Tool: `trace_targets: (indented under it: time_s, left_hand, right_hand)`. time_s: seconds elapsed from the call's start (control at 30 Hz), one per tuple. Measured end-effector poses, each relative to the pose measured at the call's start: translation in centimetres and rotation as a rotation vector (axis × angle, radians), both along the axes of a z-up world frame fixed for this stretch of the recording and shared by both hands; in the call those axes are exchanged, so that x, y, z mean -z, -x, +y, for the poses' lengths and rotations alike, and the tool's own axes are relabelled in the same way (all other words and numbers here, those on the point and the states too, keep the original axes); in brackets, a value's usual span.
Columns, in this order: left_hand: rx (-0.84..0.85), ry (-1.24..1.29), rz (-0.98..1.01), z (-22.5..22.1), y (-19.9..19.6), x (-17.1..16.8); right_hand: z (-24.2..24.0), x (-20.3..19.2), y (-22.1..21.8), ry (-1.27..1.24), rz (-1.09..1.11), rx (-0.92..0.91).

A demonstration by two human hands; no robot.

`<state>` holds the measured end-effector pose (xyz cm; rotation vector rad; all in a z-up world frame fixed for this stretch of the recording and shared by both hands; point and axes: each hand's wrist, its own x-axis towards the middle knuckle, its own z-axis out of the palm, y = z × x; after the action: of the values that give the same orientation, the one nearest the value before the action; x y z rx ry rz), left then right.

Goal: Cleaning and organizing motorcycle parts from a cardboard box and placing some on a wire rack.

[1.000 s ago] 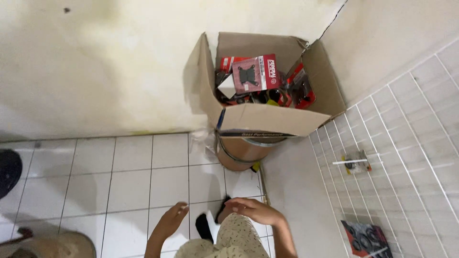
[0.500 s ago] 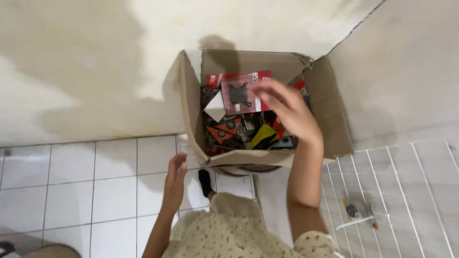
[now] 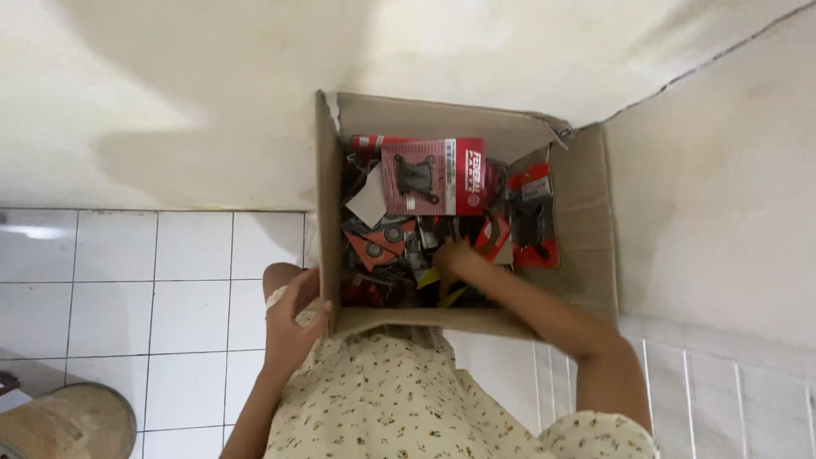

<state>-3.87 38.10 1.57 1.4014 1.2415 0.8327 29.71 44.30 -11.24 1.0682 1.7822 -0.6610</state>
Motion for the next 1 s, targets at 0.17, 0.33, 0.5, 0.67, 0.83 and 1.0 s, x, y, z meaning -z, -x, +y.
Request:
trace_targets:
  time_s: [0.17, 0.33, 0.5, 0.67, 0.83, 1.0]
  left_hand:
    - [0.017, 0.049, 0.191, 1.9, -0.2, 0.0]
    - [-0.003, 0.217, 0.466, 4.5, -0.3, 0.3]
    - [-0.226, -0.224, 0.220, 7.1, -2.6, -0.9]
    - [-0.275, -0.217, 0.195, 7.4, -4.2, -0.1]
    - [-0.278, -0.284, 0.244, 7.3, -4.8, -2.6]
    - [0.804, -0.241, -0.505, 6.3, -6.2, -14.7]
  right_hand:
    - [-2.0, 11.6, -3.2, -0.326, 0.047, -0.071]
    - [0.6, 0.9, -3.8, -0.009, 0.166, 0.083]
    - [2.9, -5.9, -7.7, -0.270, 0.851, 0.741]
    - [3.7, -5.4, -11.4, -0.586, 0.983, 0.848]
    - [4.8, -9.9, -10.3, -0.905, 0.828, 1.141]
    - [5.9, -8.1, -10.3, -0.807, 0.554, 1.037]
